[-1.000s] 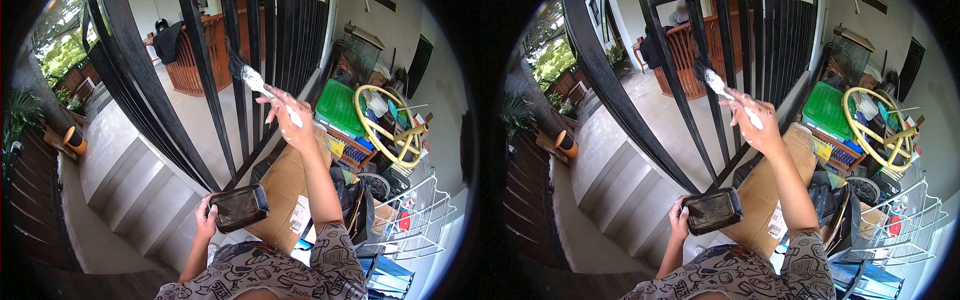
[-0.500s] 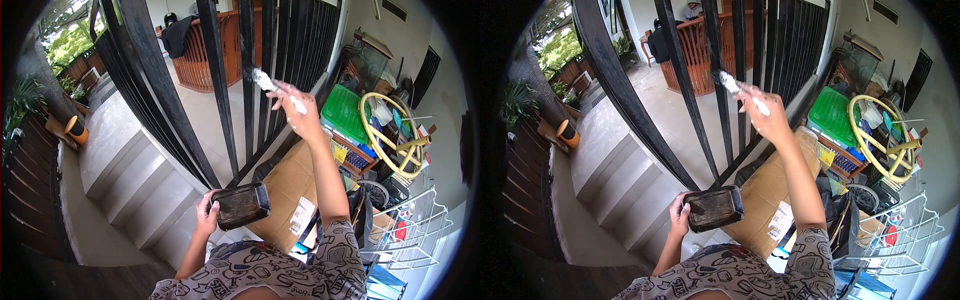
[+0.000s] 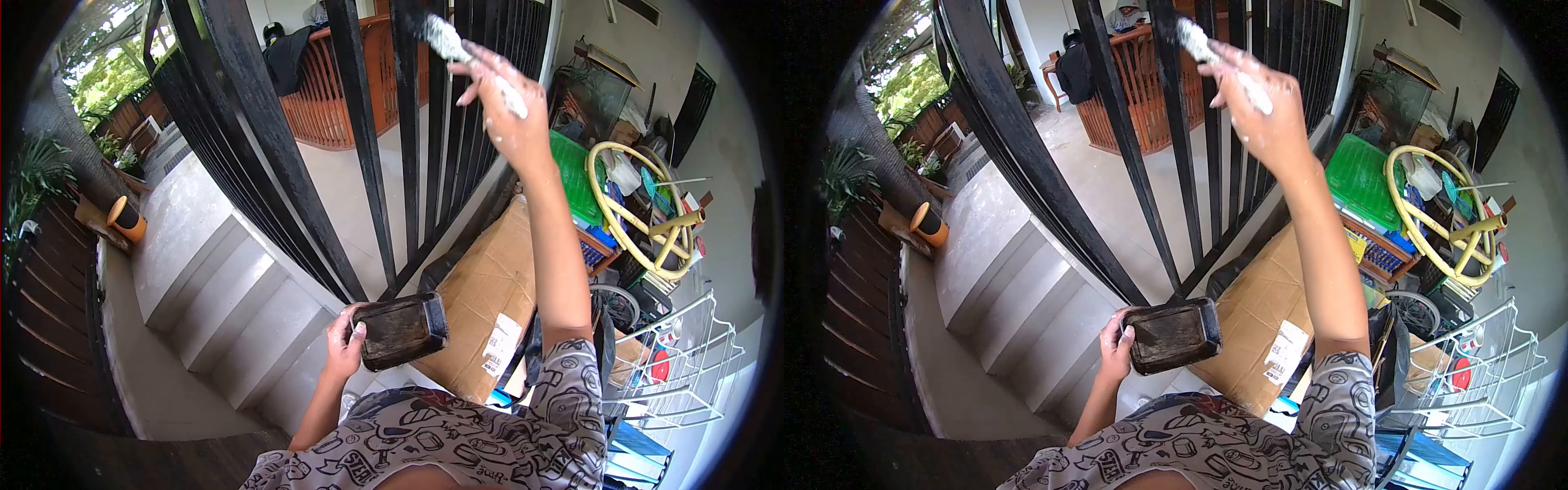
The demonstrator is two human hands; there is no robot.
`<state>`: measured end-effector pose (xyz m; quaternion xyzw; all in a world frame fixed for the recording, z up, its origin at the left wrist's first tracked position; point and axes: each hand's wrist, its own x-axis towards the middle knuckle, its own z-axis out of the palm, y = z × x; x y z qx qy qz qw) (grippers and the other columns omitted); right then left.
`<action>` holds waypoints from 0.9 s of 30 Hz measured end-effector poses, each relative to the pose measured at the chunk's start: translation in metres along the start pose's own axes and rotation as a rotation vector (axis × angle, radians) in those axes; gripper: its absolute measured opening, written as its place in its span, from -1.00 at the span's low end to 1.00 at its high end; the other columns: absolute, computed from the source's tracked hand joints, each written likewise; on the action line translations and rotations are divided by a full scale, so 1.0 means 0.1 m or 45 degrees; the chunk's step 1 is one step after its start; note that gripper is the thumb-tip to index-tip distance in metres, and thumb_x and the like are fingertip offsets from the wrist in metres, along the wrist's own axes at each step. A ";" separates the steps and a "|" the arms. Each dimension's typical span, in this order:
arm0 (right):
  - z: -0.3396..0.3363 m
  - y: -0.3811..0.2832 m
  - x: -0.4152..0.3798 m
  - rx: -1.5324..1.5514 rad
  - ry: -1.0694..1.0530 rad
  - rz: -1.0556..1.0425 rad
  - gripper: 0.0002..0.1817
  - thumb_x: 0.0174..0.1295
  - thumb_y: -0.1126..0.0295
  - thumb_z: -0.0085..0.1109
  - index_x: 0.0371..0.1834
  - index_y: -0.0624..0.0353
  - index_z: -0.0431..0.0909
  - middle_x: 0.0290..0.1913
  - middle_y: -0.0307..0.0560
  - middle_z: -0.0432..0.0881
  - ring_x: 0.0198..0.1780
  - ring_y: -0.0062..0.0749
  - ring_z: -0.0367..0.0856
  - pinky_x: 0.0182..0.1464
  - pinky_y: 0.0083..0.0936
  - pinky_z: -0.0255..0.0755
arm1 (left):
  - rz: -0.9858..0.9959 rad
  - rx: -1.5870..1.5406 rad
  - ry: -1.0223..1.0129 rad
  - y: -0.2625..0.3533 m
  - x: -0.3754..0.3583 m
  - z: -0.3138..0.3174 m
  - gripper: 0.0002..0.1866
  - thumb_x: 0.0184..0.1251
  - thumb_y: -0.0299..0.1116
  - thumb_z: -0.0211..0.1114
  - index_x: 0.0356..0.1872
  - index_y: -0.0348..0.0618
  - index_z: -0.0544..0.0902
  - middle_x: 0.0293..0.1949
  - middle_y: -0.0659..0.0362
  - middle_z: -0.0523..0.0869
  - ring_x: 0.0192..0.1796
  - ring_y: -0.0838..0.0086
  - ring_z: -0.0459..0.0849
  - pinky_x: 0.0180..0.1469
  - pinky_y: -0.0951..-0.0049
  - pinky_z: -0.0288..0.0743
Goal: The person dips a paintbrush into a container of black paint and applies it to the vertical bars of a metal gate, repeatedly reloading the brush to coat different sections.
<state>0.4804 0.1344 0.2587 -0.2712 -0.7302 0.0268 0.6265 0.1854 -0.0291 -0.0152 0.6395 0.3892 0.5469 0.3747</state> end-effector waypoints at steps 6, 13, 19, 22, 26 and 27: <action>0.11 -0.04 -0.22 -0.207 -0.334 0.176 -0.78 0.45 0.38 0.14 -0.19 0.33 0.70 -0.38 0.20 0.69 -0.45 -0.28 0.68 -0.28 -0.49 0.54 | 0.013 0.001 -0.038 -0.02 -0.02 -0.03 -0.66 0.42 -0.47 0.16 0.13 -0.44 0.60 0.00 -0.04 0.73 0.03 0.31 0.70 0.17 0.33 0.53; 0.26 -0.16 0.04 -0.173 -0.047 0.085 -0.70 0.51 0.31 0.06 -0.14 0.34 0.70 -0.47 0.04 0.72 -0.50 -0.33 0.74 -0.35 -0.45 0.58 | -0.006 -0.029 0.030 0.02 -0.08 -0.06 -0.66 0.41 -0.49 0.15 0.12 -0.46 0.60 -0.01 -0.04 0.73 0.03 0.32 0.69 0.17 0.35 0.52; 0.31 -0.11 -0.03 -0.342 -0.317 0.002 -0.72 0.48 0.35 0.09 -0.16 0.39 0.67 -0.38 0.14 0.71 -0.43 -0.10 0.69 -0.30 -0.39 0.57 | -0.003 -0.045 0.071 0.04 -0.19 -0.06 -0.65 0.40 -0.51 0.12 0.14 -0.43 0.60 -0.01 -0.01 0.73 0.02 0.34 0.69 0.17 0.37 0.52; 0.30 0.01 0.03 -0.307 -0.126 -0.409 -0.73 0.53 0.37 0.05 0.00 0.38 0.65 -0.43 -0.02 0.69 -0.49 -0.52 0.67 -0.33 -0.55 0.58 | -0.050 -0.049 0.075 0.05 -0.21 -0.07 -0.65 0.39 -0.53 0.11 0.15 -0.41 0.60 -0.03 0.01 0.74 0.01 0.38 0.69 0.17 0.38 0.52; 0.24 -0.09 0.05 -0.360 -0.322 -0.083 -0.74 0.53 0.36 0.07 -0.12 0.35 0.66 -0.47 -0.08 0.68 -0.50 -0.54 0.67 -0.38 -0.54 0.54 | -0.051 -0.021 0.096 0.02 -0.23 -0.07 -0.65 0.39 -0.54 0.10 0.15 -0.41 0.61 -0.04 0.02 0.75 0.01 0.40 0.69 0.16 0.39 0.52; 0.23 -0.16 0.07 -0.324 -0.353 0.046 -0.73 0.53 0.35 0.07 -0.15 0.34 0.66 -0.48 -0.09 0.68 -0.51 -0.55 0.66 -0.39 -0.55 0.53 | -0.055 -0.023 0.099 0.02 -0.24 -0.06 -0.65 0.39 -0.54 0.10 0.15 -0.41 0.61 -0.04 0.01 0.74 0.01 0.39 0.69 0.16 0.39 0.52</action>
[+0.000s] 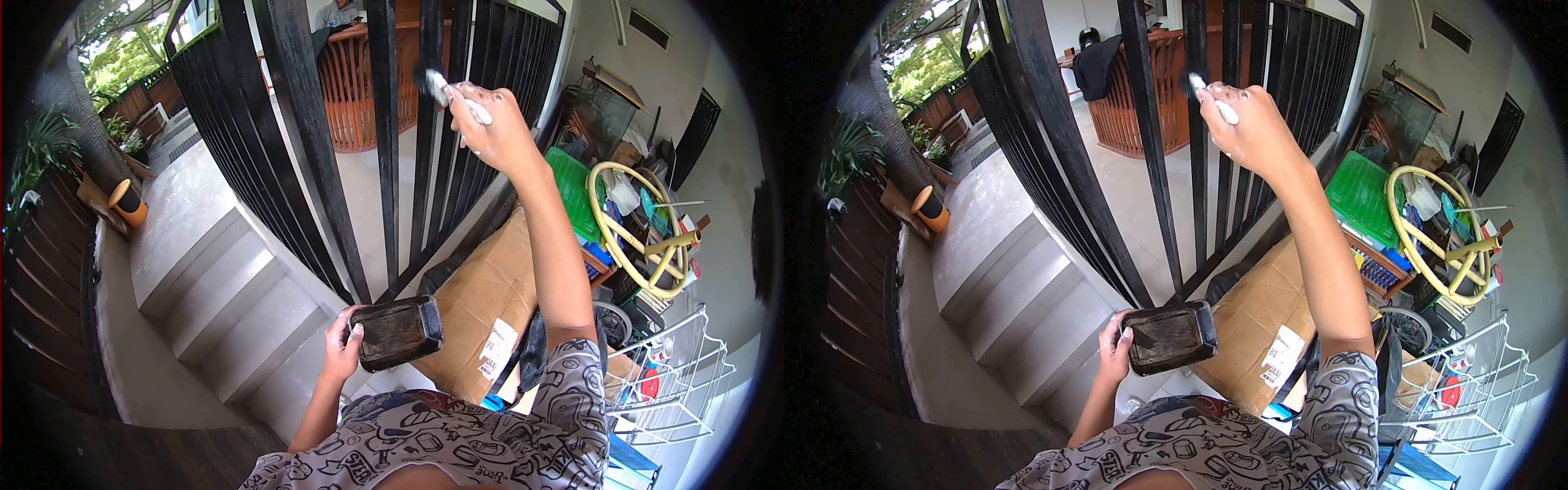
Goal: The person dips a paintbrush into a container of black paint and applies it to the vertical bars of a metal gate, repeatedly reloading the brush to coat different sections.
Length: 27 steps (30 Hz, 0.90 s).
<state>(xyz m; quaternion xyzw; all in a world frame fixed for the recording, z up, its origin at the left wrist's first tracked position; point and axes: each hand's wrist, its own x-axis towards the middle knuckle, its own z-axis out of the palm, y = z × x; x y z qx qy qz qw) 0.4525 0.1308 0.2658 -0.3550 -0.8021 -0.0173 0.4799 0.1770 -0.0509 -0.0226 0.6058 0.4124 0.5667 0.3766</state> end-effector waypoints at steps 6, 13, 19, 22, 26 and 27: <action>0.05 -0.04 -0.02 0.232 0.174 0.081 -0.67 0.47 0.33 0.10 -0.35 0.40 0.62 -0.52 0.23 0.61 -0.53 -0.05 0.64 -0.38 -0.36 0.50 | 0.020 -0.006 0.003 0.07 -0.02 0.05 -0.65 0.39 -0.54 0.12 0.14 -0.43 0.60 -0.01 -0.01 0.74 0.02 0.36 0.69 0.17 0.37 0.52; 0.07 0.07 -0.04 0.125 0.134 -0.005 -0.67 0.46 0.32 0.10 -0.21 0.45 0.66 -0.35 0.32 0.68 -0.32 0.19 0.70 -0.25 -0.25 0.59 | 0.031 0.012 0.009 0.10 -0.06 0.08 -0.65 0.39 -0.53 0.10 0.15 -0.43 0.60 -0.03 -0.01 0.74 0.02 0.36 0.68 0.18 0.37 0.51; 0.06 -0.04 -0.01 -0.062 0.077 -0.143 -0.69 0.45 0.33 0.08 -0.14 0.42 0.68 -0.36 0.30 0.70 -0.29 0.22 0.69 -0.21 -0.26 0.61 | 0.029 0.020 0.031 0.14 -0.09 0.09 -0.65 0.38 -0.53 0.11 0.14 -0.43 0.60 -0.03 0.00 0.74 0.01 0.36 0.68 0.18 0.36 0.51; 0.07 -0.02 0.00 0.033 0.098 -0.087 -0.70 0.45 0.34 0.09 -0.17 0.43 0.68 -0.33 0.33 0.69 -0.26 0.21 0.70 -0.19 -0.22 0.61 | 0.059 0.051 0.042 0.15 -0.10 0.09 -0.66 0.39 -0.51 0.12 0.13 -0.43 0.61 -0.03 0.00 0.74 0.02 0.35 0.68 0.18 0.36 0.51; 0.01 -0.07 0.04 -0.008 -0.191 0.084 -0.76 0.41 0.41 0.14 -0.08 0.40 0.68 -0.19 0.27 0.74 -0.25 0.16 0.73 -0.11 -0.27 0.63 | 0.049 0.054 0.042 0.18 -0.11 0.09 -0.66 0.41 -0.49 0.13 0.13 -0.42 0.61 -0.03 -0.01 0.74 0.02 0.35 0.69 0.19 0.36 0.51; 0.08 0.00 0.01 0.045 -0.068 -0.007 -0.76 0.41 0.42 0.15 -0.06 0.40 0.68 -0.19 0.25 0.75 -0.25 0.14 0.73 -0.11 -0.28 0.63 | 0.039 0.051 0.042 0.18 -0.12 0.09 -0.66 0.42 -0.48 0.13 0.13 -0.42 0.61 -0.02 -0.01 0.74 0.03 0.35 0.69 0.19 0.35 0.51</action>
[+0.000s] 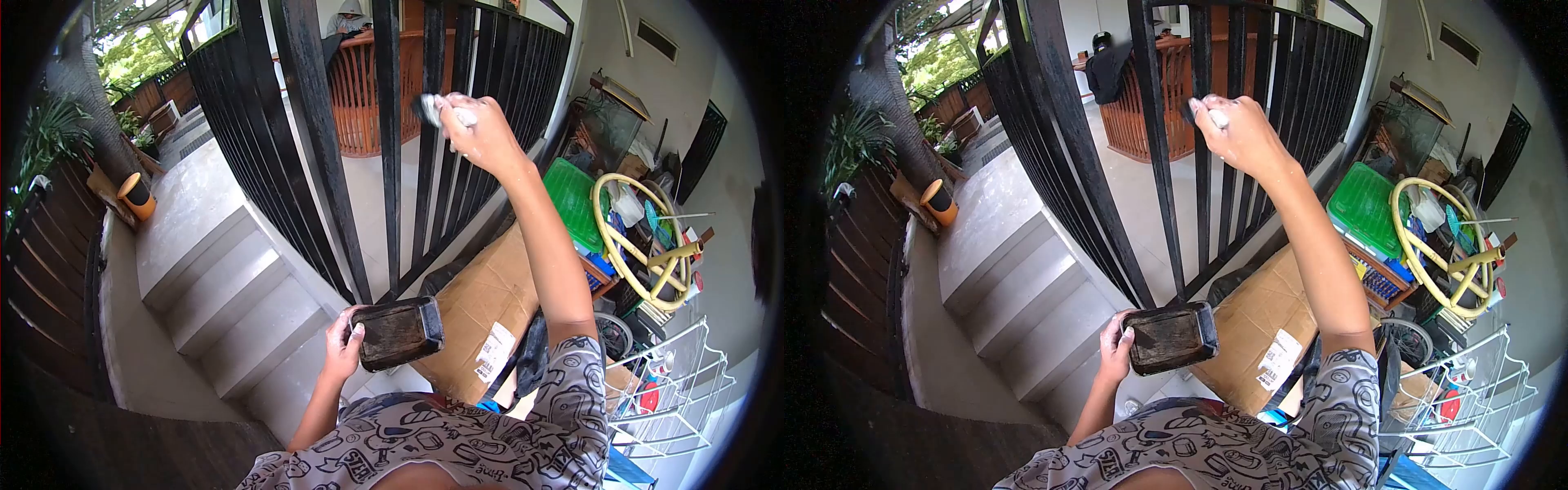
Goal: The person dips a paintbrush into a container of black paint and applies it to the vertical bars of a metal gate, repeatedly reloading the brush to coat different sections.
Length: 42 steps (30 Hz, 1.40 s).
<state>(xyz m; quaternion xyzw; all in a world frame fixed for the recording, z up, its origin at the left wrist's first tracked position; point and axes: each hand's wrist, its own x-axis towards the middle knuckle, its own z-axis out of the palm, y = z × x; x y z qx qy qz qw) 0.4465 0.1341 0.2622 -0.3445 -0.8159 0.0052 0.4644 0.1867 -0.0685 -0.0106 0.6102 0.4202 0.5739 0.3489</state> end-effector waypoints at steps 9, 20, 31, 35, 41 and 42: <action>-0.01 0.17 -0.34 0.042 -0.121 0.145 -0.75 0.50 0.35 0.05 -0.24 0.32 0.60 -0.53 0.04 0.62 -0.54 -0.18 0.61 -0.33 -0.33 0.52 | -0.010 -0.053 -0.014 -0.10 -0.01 0.07 -0.67 0.45 -0.45 0.13 0.13 -0.42 0.61 -0.01 -0.01 0.74 0.02 0.34 0.69 0.17 0.35 0.52; 0.01 0.21 -1.27 0.637 0.052 0.583 -0.63 0.55 0.21 0.15 -0.15 0.39 0.68 -0.37 -0.16 0.68 -0.40 -0.61 0.65 -0.38 -0.63 0.56 | -0.041 -0.049 -0.031 -0.14 -0.01 0.07 -0.66 0.44 -0.46 0.13 0.14 -0.41 0.61 -0.02 0.00 0.73 0.01 0.38 0.68 0.15 0.38 0.52; 0.00 0.13 -1.26 0.806 0.489 0.293 -0.39 0.65 0.05 -0.16 0.39 0.45 0.41 0.04 0.08 0.62 -0.02 -0.44 0.56 -0.36 -0.54 0.63 | -0.027 -0.099 -0.074 -0.14 0.00 0.07 -0.66 0.46 -0.42 0.16 0.16 -0.40 0.61 -0.02 0.00 0.74 0.01 0.37 0.68 0.14 0.37 0.53; 0.14 0.18 -0.96 0.810 0.578 0.234 -0.23 0.63 -0.15 -0.27 0.43 0.44 0.37 0.08 0.08 0.60 -0.05 -0.45 0.54 -0.39 -0.55 0.59 | 0.006 -0.040 -0.087 -0.12 -0.01 0.02 -0.66 0.46 -0.43 0.15 0.16 -0.39 0.61 0.00 -0.01 0.74 0.02 0.37 0.68 0.15 0.37 0.52; 0.63 0.27 -0.85 0.812 0.538 0.461 -0.32 0.65 -0.04 -0.22 0.46 0.41 0.36 0.01 0.04 0.68 -0.17 -0.55 0.57 -0.47 -0.60 0.58 | 0.009 -0.057 -0.057 -0.02 0.01 -0.06 -0.66 0.44 -0.45 0.14 0.14 -0.40 0.61 0.01 -0.02 0.73 0.03 0.34 0.69 0.16 0.35 0.52; 0.75 0.28 -0.91 0.835 0.528 0.477 -0.34 0.66 -0.02 -0.21 0.44 0.41 0.39 -0.01 0.03 0.69 -0.19 -0.56 0.57 -0.49 -0.60 0.57 | 0.016 -0.049 -0.045 -0.04 0.00 -0.10 -0.66 0.43 -0.46 0.14 0.14 -0.41 0.61 0.01 -0.02 0.73 0.03 0.33 0.69 0.16 0.35 0.52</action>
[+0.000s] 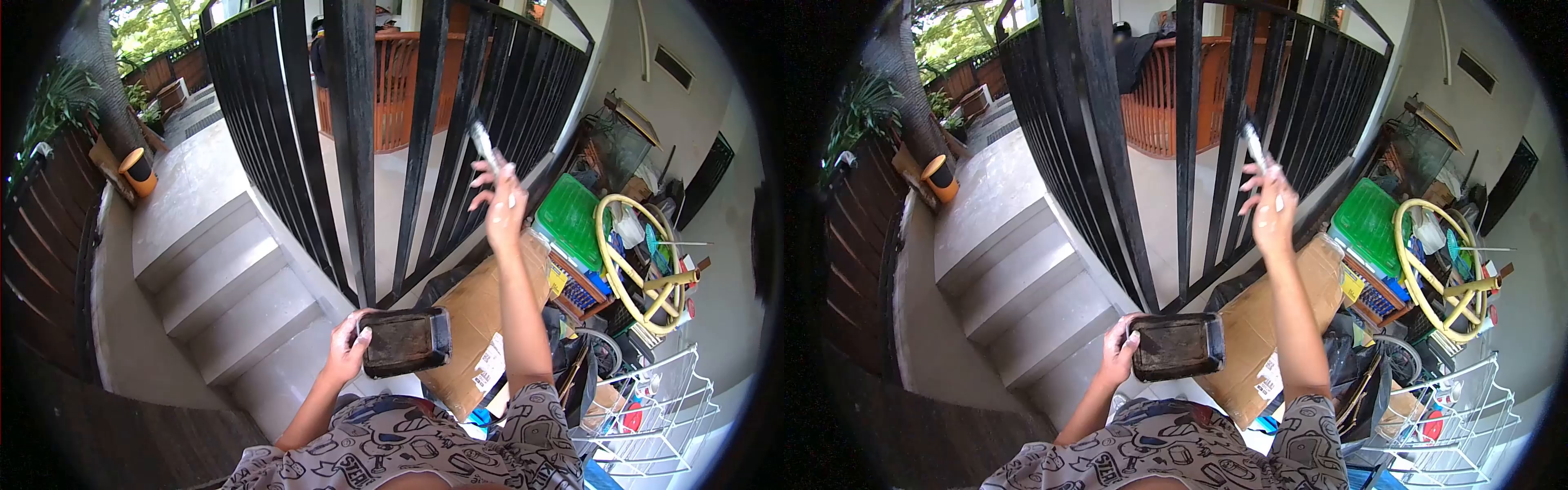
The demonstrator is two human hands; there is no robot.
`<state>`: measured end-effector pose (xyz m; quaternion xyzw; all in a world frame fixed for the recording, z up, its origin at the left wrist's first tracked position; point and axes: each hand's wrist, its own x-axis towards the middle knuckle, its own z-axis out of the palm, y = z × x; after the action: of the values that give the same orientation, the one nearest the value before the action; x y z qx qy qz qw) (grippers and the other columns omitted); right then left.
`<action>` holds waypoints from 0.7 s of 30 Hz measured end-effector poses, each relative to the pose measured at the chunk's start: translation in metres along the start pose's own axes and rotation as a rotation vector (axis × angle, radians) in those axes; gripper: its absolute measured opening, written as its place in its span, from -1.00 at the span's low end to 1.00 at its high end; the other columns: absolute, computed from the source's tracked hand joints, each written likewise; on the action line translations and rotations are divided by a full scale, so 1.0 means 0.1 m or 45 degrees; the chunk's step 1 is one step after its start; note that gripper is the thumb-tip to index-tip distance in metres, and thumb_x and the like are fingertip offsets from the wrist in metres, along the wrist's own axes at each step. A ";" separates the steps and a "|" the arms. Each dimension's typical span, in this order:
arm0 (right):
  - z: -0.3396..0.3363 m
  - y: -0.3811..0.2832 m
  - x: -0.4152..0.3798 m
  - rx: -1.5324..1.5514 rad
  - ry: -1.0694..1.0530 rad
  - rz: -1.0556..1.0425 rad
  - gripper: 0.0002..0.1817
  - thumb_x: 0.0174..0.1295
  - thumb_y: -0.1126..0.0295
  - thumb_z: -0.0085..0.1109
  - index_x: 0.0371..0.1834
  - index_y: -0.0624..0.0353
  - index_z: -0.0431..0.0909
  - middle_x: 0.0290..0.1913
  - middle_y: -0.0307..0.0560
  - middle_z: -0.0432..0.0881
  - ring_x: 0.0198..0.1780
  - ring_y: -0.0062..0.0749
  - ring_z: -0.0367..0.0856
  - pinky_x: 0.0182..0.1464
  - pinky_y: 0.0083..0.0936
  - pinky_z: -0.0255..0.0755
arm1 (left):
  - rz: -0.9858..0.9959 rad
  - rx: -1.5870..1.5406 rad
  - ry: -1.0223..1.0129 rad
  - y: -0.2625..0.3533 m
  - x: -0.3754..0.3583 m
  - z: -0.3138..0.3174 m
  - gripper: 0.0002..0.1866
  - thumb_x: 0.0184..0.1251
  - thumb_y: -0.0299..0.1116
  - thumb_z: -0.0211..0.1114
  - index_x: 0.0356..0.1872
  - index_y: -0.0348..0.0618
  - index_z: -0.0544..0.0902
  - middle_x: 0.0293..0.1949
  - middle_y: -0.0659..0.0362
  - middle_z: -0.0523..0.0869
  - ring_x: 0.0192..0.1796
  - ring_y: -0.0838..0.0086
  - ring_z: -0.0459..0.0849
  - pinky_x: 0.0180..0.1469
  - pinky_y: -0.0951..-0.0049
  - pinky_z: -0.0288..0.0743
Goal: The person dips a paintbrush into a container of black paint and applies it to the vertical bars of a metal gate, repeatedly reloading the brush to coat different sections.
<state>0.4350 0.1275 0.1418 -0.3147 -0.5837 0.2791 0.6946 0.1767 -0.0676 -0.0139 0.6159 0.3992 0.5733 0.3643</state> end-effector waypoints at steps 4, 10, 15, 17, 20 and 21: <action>0.02 0.28 -0.30 0.029 0.040 0.085 -0.42 0.66 0.09 -0.17 0.36 0.43 0.47 -0.12 0.00 0.70 -0.30 -0.58 0.56 -0.53 -0.62 0.52 | -0.033 -0.019 0.024 -0.02 -0.02 -0.09 -0.66 0.42 -0.47 0.13 0.14 -0.42 0.61 0.01 -0.03 0.73 0.04 0.31 0.70 0.17 0.35 0.52; -0.10 0.29 -0.74 -0.224 -0.332 0.150 -0.61 0.61 0.33 -0.08 0.22 0.44 0.58 -0.27 -0.08 0.71 -0.41 -0.63 0.58 -0.43 -0.64 0.54 | -0.075 -0.058 0.055 -0.11 -0.04 -0.10 -0.66 0.45 -0.46 0.13 0.14 -0.43 0.60 0.00 -0.02 0.73 0.02 0.34 0.69 0.17 0.36 0.52; -0.24 0.32 -0.67 0.031 0.022 -0.005 -0.39 0.64 0.03 -0.15 0.25 0.48 0.54 -0.27 0.06 0.73 -0.42 -0.48 0.66 -0.39 -0.52 0.61 | -0.049 -0.068 0.044 -0.13 -0.02 -0.06 -0.66 0.46 -0.45 0.14 0.14 -0.43 0.61 0.02 -0.01 0.73 0.03 0.36 0.68 0.17 0.36 0.52; -0.26 -0.07 -0.46 -0.043 0.125 -0.046 -0.37 0.65 0.02 -0.18 0.28 0.49 0.52 -0.23 0.07 0.73 -0.40 -0.49 0.64 -0.38 -0.52 0.61 | -0.083 -0.098 0.066 -0.14 -0.07 -0.07 -0.66 0.46 -0.45 0.14 0.14 -0.42 0.61 0.02 -0.01 0.73 0.03 0.35 0.68 0.17 0.37 0.51; -0.19 -0.26 -0.19 -0.232 0.190 -0.291 -0.41 0.67 0.09 -0.20 0.36 0.48 0.47 -0.15 0.05 0.73 -0.33 -0.53 0.61 -0.34 -0.53 0.58 | -0.097 -0.103 0.078 -0.20 -0.14 -0.08 -0.66 0.46 -0.45 0.13 0.14 -0.43 0.61 0.01 -0.02 0.73 0.03 0.35 0.68 0.17 0.38 0.51; -0.12 -0.28 -0.12 -0.282 0.189 -0.275 -0.47 0.67 0.16 -0.18 0.35 0.45 0.49 -0.15 0.02 0.73 -0.33 -0.55 0.60 -0.34 -0.55 0.58 | -0.093 -0.097 0.078 -0.22 -0.15 -0.08 -0.66 0.45 -0.45 0.13 0.14 -0.43 0.61 0.01 -0.02 0.72 0.03 0.35 0.68 0.18 0.38 0.51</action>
<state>0.4458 0.0991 0.1535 -0.3445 -0.5884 0.1130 0.7228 0.1669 -0.0721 -0.0391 0.5688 0.4101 0.5930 0.3958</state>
